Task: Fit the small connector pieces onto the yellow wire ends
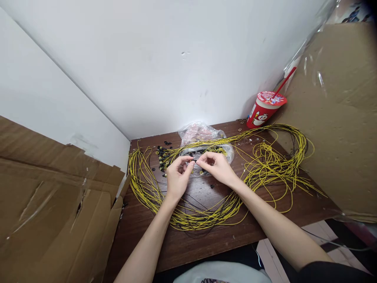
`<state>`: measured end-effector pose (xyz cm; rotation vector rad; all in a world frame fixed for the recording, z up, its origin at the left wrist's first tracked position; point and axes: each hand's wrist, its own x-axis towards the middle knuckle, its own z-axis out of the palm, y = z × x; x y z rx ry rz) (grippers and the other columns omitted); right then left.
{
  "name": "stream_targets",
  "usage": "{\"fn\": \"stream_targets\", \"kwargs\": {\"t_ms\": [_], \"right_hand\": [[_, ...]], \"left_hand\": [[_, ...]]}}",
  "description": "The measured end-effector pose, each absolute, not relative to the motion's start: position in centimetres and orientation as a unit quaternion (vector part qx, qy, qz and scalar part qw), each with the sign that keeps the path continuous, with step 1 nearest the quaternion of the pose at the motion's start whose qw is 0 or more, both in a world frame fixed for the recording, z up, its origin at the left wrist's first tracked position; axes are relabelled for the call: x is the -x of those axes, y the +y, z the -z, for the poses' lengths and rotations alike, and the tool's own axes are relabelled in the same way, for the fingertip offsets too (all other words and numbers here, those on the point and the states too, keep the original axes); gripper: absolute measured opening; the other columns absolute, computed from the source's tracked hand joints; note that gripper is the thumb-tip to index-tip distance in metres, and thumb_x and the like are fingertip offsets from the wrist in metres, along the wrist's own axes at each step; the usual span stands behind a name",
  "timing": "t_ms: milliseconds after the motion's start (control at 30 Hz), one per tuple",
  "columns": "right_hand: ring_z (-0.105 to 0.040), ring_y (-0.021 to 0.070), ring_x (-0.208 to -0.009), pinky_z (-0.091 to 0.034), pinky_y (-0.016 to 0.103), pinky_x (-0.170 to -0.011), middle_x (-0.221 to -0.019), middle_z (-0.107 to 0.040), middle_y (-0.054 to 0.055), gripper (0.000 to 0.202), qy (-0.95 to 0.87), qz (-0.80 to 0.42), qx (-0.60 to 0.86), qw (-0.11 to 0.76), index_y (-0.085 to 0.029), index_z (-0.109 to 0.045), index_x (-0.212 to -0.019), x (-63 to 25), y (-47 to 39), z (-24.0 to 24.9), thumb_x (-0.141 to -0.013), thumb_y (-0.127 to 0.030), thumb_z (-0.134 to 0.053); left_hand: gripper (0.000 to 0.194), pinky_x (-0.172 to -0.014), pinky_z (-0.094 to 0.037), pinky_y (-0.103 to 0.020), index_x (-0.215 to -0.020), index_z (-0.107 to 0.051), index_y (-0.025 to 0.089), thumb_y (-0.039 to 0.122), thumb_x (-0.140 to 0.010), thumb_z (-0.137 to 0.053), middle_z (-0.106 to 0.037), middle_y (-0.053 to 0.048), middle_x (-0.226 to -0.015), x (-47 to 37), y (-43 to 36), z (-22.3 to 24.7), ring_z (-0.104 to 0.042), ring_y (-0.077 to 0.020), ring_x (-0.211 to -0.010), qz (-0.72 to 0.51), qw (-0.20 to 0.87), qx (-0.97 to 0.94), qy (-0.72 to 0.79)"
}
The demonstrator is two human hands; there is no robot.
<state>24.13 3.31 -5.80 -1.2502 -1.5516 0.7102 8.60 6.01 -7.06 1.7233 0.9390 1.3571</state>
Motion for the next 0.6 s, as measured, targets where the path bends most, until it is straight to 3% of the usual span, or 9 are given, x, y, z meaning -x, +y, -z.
{"fn": "stream_targets", "kwargs": {"t_ms": [233, 400, 600], "right_hand": [[-0.054, 0.0133, -0.065, -0.040, 0.026, -0.062, -0.070, -0.063, 0.003, 0.027, -0.623, -0.300, 0.508, 0.514, -0.015, -0.066, -0.077, -24.1, 3.6, 6.4, -0.080, -0.042, -0.064], [-0.051, 0.0113, -0.061, -0.039, 0.024, -0.058, -0.066, -0.057, 0.000, 0.030, -0.592, -0.337, 0.489, 0.545, -0.015, -0.063, -0.088, -24.1, 3.8, 6.8, -0.075, -0.041, -0.068], [-0.048, 0.0096, -0.057, -0.038, 0.023, -0.056, -0.062, -0.055, -0.002, 0.029, -0.602, -0.351, 0.484, 0.530, -0.014, -0.063, -0.086, -24.1, 3.8, 6.8, -0.074, -0.039, -0.070]], "left_hand": [[0.016, -0.057, -0.043, -0.021, -0.084, -0.070, 0.015, 0.027, -0.075, -0.067, -0.066, -0.002, -0.072, -8.7, 6.1, 7.3, -0.056, -0.0109, -0.064, -0.529, 0.376, -0.657, 0.383], [0.017, -0.062, -0.046, -0.023, -0.084, -0.071, 0.015, 0.028, -0.075, -0.067, -0.069, -0.004, -0.077, -8.9, 6.0, 7.3, -0.060, -0.0133, -0.070, -0.525, 0.405, -0.647, 0.376], [0.017, -0.069, -0.050, -0.026, -0.083, -0.072, 0.015, 0.029, -0.076, -0.066, -0.072, -0.005, -0.082, -8.9, 6.0, 7.1, -0.064, -0.0151, -0.074, -0.535, 0.409, -0.638, 0.373]]}}
